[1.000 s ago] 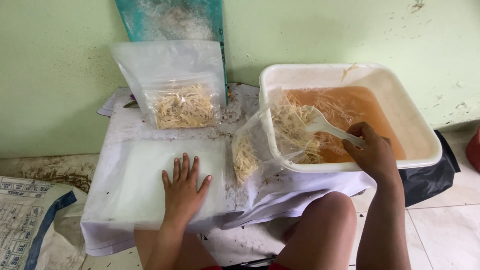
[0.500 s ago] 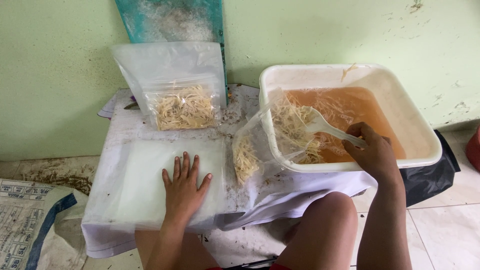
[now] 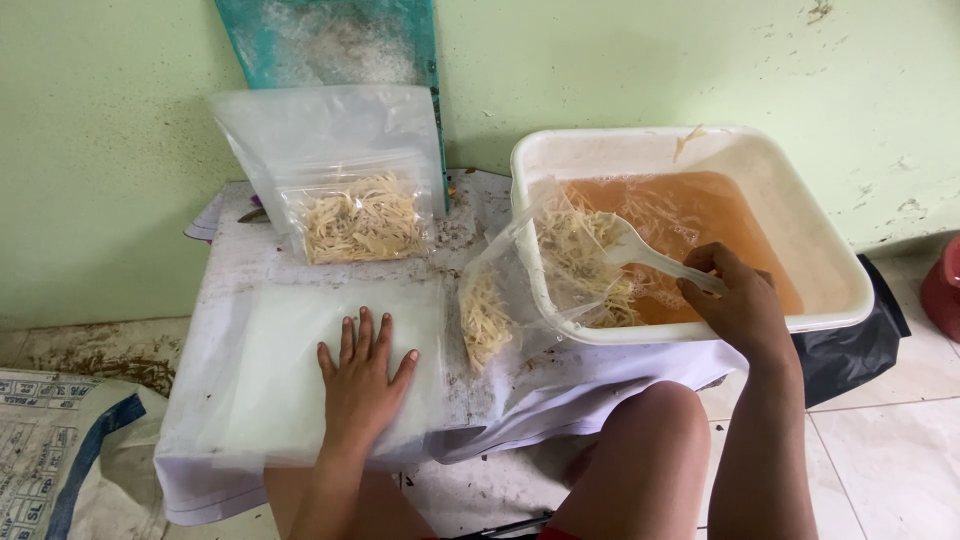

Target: Scooping wet shredded fruit from a container and placing it into plastic bags for packaging.

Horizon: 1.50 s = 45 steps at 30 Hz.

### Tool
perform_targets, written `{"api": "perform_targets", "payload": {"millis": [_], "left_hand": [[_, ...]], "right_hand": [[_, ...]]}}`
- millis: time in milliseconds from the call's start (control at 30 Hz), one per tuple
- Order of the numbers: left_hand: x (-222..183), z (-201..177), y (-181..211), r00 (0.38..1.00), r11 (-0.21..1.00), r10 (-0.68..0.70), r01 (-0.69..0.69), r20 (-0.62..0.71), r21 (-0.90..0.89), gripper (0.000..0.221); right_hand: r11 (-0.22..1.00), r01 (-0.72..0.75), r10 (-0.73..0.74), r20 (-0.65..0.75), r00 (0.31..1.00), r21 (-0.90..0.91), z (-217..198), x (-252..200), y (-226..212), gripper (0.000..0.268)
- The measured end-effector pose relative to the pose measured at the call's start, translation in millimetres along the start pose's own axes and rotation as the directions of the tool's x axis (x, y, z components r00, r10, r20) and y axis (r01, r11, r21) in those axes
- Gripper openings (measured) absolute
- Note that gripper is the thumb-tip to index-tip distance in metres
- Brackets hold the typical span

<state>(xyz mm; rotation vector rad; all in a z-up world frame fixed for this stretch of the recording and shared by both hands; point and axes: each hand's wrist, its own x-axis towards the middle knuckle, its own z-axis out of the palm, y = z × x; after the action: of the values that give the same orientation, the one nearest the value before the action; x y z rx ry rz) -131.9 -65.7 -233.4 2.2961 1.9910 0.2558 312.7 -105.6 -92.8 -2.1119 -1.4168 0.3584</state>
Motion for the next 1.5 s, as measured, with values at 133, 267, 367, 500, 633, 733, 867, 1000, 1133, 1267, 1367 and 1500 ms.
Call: {"api": "perform_targets", "payload": {"millis": [133,267,367,500,633,733,867,1000,1133,1267,1367,1500], "left_hand": [[1,2,-2,1.0,1.0,0.003,-0.003,0.002,0.011,0.078],[2,3,-2,0.999,1.0,-0.005,0.004,0.036,0.011,0.077],[1,2,-1,1.0,1.0,-0.003,0.003,0.017,-0.006,0.077],[-1,0,-1,1.0,1.0,0.014,-0.014,-0.002,-0.016,0.078],[1,3,-2,1.0,1.0,0.02,-0.02,-0.015,-0.006,0.078],[2,2,-2,0.999,1.0,0.003,-0.003,0.038,-0.004,0.078],[0,-2,0,1.0,1.0,0.017,-0.017,-0.016,-0.023,0.077],[-2,-3,1,1.0,0.999,0.017,-0.018,-0.01,-0.05,0.077],[-4,-6,2,0.999,0.997,0.024,-0.026,-0.031,-0.078,0.076],[-4,-8,2,1.0,0.996,0.02,-0.022,-0.023,-0.089,0.076],[-3,-8,2,1.0,0.996,0.022,-0.023,-0.012,-0.085,0.076],[-2,-10,2,0.999,0.995,0.022,-0.019,0.03,-0.098,0.076]], "right_hand": [[0.998,0.042,-0.042,-0.002,0.999,0.04,-2,-1,-3,0.027],[1.0,0.015,-0.016,0.009,1.0,0.013,-2,0,-5,0.027],[1.0,0.014,-0.014,0.007,1.0,0.017,-3,-1,-3,0.028],[0.991,0.067,-0.065,-0.024,0.998,0.116,0,2,8,0.03],[0.96,0.047,-0.023,-0.089,0.996,0.276,-11,-1,5,0.03],[0.905,0.084,-0.018,-0.16,0.987,0.417,-28,1,11,0.028],[0.846,0.263,-0.162,-0.247,0.955,0.463,-72,-6,15,0.027],[0.906,0.361,-0.309,-0.238,0.921,0.223,-117,-13,-10,0.027],[0.912,0.358,-0.325,-0.18,0.928,0.2,-131,7,0,0.024],[0.932,0.317,-0.311,-0.062,0.948,0.175,-134,3,-31,0.021],[0.941,0.294,-0.302,0.026,0.953,0.165,-132,-1,-53,0.023],[0.973,0.214,-0.222,0.107,0.969,0.083,-130,-6,-77,0.023]]}}
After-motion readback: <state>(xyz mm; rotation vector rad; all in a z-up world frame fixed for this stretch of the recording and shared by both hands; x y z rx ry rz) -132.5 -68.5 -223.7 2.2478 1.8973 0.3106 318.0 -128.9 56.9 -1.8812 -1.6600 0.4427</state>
